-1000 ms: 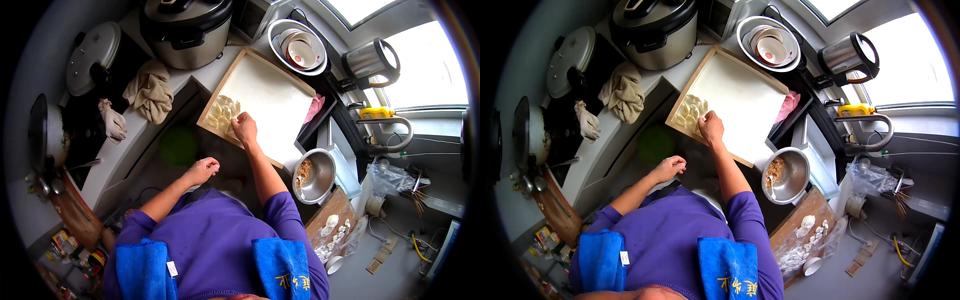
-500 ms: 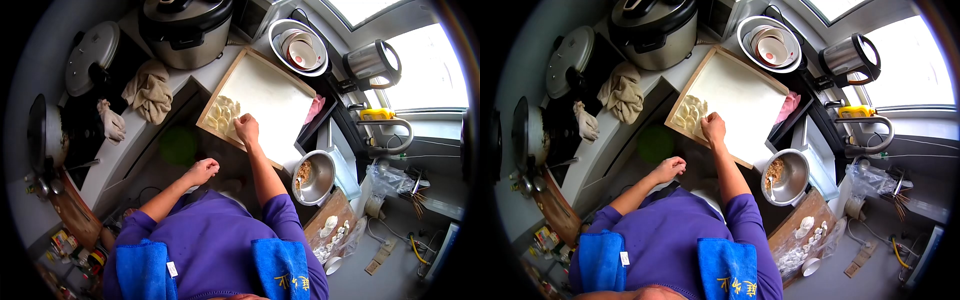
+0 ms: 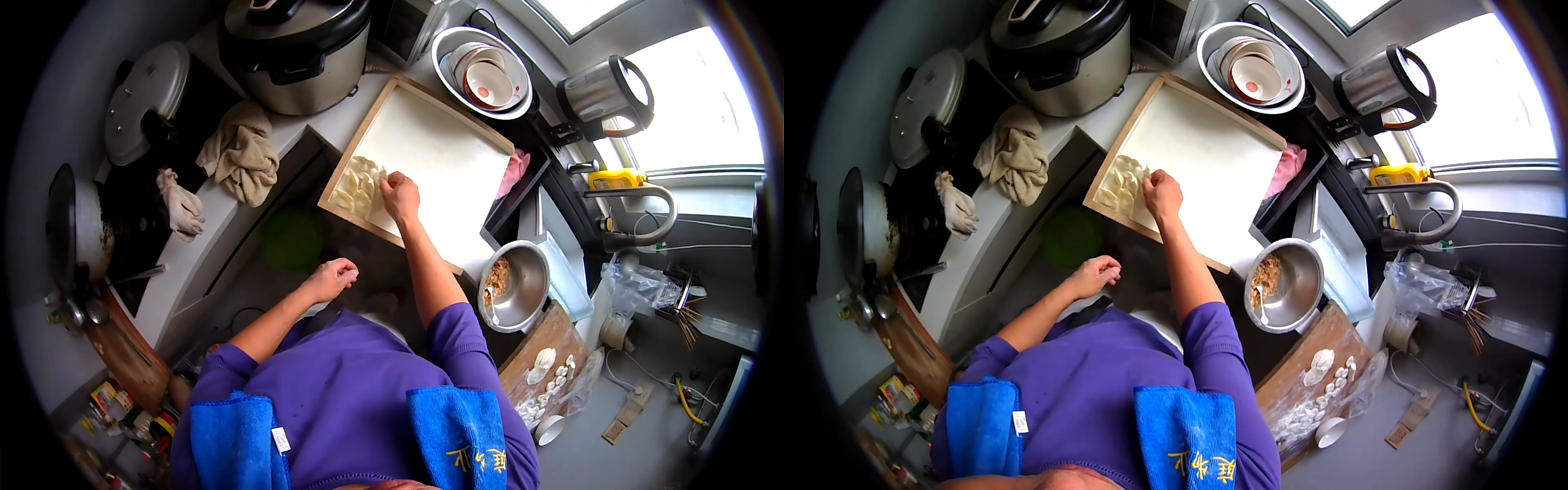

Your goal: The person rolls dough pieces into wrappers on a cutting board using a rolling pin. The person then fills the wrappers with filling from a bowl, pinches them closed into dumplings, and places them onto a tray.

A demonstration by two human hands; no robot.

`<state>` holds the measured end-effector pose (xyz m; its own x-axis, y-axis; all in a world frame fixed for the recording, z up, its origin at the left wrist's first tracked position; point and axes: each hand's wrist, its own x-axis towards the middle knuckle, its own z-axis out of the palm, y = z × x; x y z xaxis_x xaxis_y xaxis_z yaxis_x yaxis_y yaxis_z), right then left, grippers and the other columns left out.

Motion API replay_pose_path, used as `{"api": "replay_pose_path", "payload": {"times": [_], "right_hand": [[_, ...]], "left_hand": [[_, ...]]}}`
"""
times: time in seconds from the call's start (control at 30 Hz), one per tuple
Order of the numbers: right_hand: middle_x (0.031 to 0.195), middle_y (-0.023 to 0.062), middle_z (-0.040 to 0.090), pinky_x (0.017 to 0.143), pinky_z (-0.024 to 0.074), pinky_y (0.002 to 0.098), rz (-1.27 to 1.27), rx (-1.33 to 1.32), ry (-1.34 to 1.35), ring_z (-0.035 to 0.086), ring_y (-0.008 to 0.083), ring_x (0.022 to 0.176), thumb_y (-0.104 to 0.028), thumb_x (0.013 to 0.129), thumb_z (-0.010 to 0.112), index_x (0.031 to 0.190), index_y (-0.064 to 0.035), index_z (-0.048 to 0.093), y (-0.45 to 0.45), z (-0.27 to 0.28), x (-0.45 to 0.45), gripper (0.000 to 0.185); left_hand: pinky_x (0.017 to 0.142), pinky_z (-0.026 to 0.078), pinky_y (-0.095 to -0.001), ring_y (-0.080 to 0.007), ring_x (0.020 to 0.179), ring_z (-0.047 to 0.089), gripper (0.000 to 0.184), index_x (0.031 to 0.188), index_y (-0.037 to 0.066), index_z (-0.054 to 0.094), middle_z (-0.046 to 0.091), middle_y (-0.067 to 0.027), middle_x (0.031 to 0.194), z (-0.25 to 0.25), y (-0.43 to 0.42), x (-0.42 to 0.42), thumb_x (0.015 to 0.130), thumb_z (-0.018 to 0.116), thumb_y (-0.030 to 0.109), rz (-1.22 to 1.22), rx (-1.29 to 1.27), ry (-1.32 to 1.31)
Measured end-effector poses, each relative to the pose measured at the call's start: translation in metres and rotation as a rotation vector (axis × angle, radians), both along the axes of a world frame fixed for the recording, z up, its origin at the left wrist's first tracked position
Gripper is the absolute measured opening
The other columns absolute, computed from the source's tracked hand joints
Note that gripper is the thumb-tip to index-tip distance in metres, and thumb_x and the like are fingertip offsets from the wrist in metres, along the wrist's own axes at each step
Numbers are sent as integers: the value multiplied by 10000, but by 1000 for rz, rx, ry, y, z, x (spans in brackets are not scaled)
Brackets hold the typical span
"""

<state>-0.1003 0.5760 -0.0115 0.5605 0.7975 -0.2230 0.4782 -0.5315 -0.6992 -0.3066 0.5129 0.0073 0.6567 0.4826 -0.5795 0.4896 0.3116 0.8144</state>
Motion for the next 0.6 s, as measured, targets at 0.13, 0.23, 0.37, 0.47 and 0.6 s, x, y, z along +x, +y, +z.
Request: {"api": "replay_pose_path", "payload": {"times": [0.13, 0.23, 0.37, 0.47, 0.6], "right_hand": [[644, 107, 574, 575, 429, 315, 42, 5, 60, 551, 244, 610, -279, 696, 561, 750, -42, 580, -5, 0, 3, 243], [681, 121, 574, 581, 428, 318, 40, 98, 19, 550, 249, 626, -306, 701, 563, 785, -34, 570, -6, -4, 6, 285], [667, 131, 555, 576, 427, 325, -74, 245, -29, 540, 251, 608, -275, 725, 552, 769, -11, 555, -38, 20, 11, 268], [671, 124, 526, 553, 421, 328, -87, 290, 38, 521, 247, 585, -221, 720, 560, 751, -22, 532, -101, 50, 25, 203], [646, 128, 513, 525, 413, 311, -365, 414, -147, 517, 240, 563, -129, 733, 534, 714, -15, 535, -216, 89, 66, 115]], "left_hand": [[611, 438, -225, -99, 650, 527, 199, 882, -5, 509, 557, -61, 745, -2, 1, 5, 801, 476, 174, -39, 7, 12], [611, 438, -226, -102, 652, 531, 201, 886, -7, 509, 558, -64, 747, 1, 0, 12, 802, 474, 172, -61, 9, 3], [617, 445, -227, -112, 649, 539, 205, 898, -21, 507, 562, -82, 752, -3, -3, 17, 803, 468, 157, -64, 2, -36], [605, 452, -229, -117, 653, 545, 198, 878, -13, 516, 561, -80, 743, -2, -7, 24, 804, 473, 166, -79, -20, -17], [606, 456, -232, -120, 655, 544, 197, 884, -13, 511, 557, -87, 752, -13, -13, 38, 810, 467, 164, -190, -45, -30]]}}
